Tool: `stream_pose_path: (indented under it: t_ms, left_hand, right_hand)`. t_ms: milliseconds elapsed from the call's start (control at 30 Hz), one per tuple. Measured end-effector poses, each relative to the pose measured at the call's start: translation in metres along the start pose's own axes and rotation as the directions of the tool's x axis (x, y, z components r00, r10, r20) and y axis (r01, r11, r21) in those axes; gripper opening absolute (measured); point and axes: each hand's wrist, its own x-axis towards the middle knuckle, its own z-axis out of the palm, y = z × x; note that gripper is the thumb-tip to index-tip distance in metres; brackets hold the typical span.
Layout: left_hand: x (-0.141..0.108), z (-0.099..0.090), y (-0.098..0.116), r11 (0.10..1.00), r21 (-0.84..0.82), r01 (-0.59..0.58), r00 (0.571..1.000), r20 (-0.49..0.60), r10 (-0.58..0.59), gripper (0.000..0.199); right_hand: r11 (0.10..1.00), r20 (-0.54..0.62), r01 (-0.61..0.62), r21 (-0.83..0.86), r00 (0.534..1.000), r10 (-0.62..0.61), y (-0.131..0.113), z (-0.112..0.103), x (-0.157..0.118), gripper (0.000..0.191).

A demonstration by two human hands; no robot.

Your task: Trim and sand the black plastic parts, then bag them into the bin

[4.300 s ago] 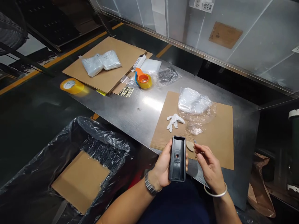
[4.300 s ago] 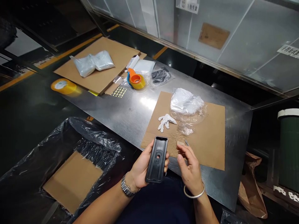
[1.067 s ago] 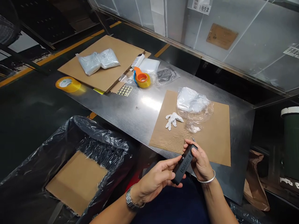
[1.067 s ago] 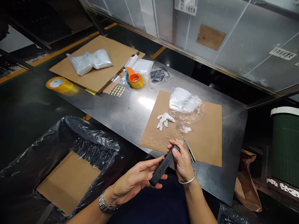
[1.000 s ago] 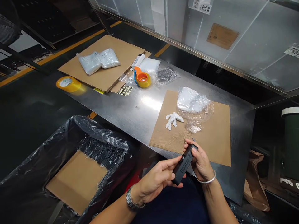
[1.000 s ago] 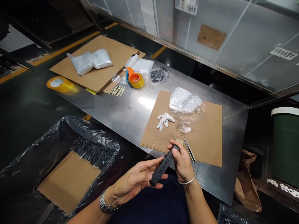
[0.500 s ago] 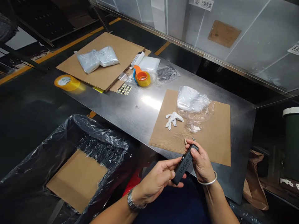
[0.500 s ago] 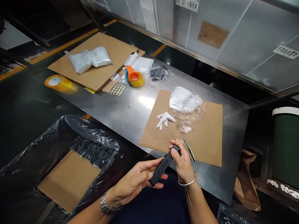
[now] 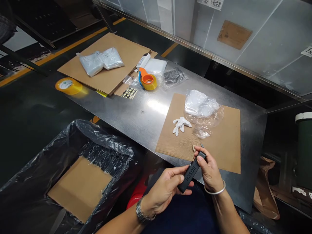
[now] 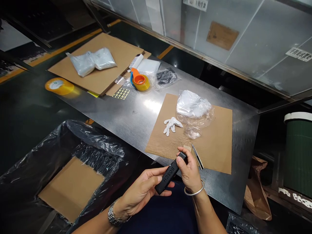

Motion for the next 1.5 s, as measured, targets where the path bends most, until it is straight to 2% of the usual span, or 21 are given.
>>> stream_pose_path:
  t_ms: [300, 467, 567, 767, 833, 933, 1100, 1167, 1267, 1367, 1500]
  left_hand:
    - [0.009, -0.002, -0.005, 0.997, -0.058, 0.056, 0.996, -0.065, -0.059, 0.037]
    - [0.018, -0.012, -0.009, 0.994, -0.087, 0.073, 0.996, -0.052, -0.078, 0.039]
    - [0.023, -0.019, -0.010, 0.991, -0.111, 0.078, 0.996, -0.034, -0.082, 0.038]
    - [0.027, -0.029, -0.002, 0.989, -0.125, 0.078, 0.993, -0.073, -0.087, 0.042]
    - [0.032, -0.035, 0.000, 0.998, -0.051, 0.025, 0.994, -0.102, -0.030, 0.046]
    - [0.047, -0.048, -0.002, 0.974, 0.188, -0.122, 0.980, -0.134, 0.149, 0.043]
    - [0.090, -0.080, -0.016, 0.893, 0.405, -0.194, 0.947, -0.161, 0.279, 0.039]
    - [0.110, -0.093, -0.025, 0.844, 0.496, -0.206, 0.914, -0.211, 0.347, 0.038]
    - [0.137, -0.108, -0.038, 0.759, 0.620, -0.198, 0.849, -0.278, 0.448, 0.037]
    - [0.159, -0.114, -0.050, 0.684, 0.705, -0.185, 0.792, -0.306, 0.529, 0.038]
    - [0.175, -0.111, -0.060, 0.618, 0.771, -0.152, 0.718, -0.344, 0.605, 0.041]
  right_hand:
    - [0.946, -0.061, 0.041, -0.322, 0.996, -0.064, 0.007, 0.002, 0.012, 0.037]
    - [0.862, -0.099, 0.030, -0.506, 0.991, -0.093, 0.014, 0.002, 0.029, 0.050]
    - [0.808, -0.078, 0.039, -0.587, 0.992, -0.104, 0.013, 0.004, 0.038, 0.051]
    - [0.715, -0.051, 0.044, -0.698, 0.992, -0.111, 0.010, 0.013, 0.053, 0.051]
    - [0.687, -0.045, 0.048, -0.725, 0.992, -0.117, 0.014, 0.016, 0.059, 0.051]
    - [0.659, -0.030, 0.065, -0.749, 0.991, -0.132, 0.029, 0.020, 0.074, 0.050]
    - [0.621, -0.069, 0.066, -0.781, 0.979, -0.192, 0.065, 0.015, 0.115, 0.036]
    - [0.594, -0.133, 0.042, -0.803, 0.960, -0.247, 0.075, 0.005, 0.138, 0.027]
    - [0.540, -0.236, -0.015, -0.842, 0.910, -0.341, 0.079, -0.018, 0.181, 0.025]
    - [0.477, -0.274, -0.056, -0.877, 0.873, -0.402, 0.076, -0.040, 0.229, 0.024]
    - [0.399, -0.262, -0.073, -0.914, 0.858, -0.443, 0.073, -0.057, 0.283, 0.027]
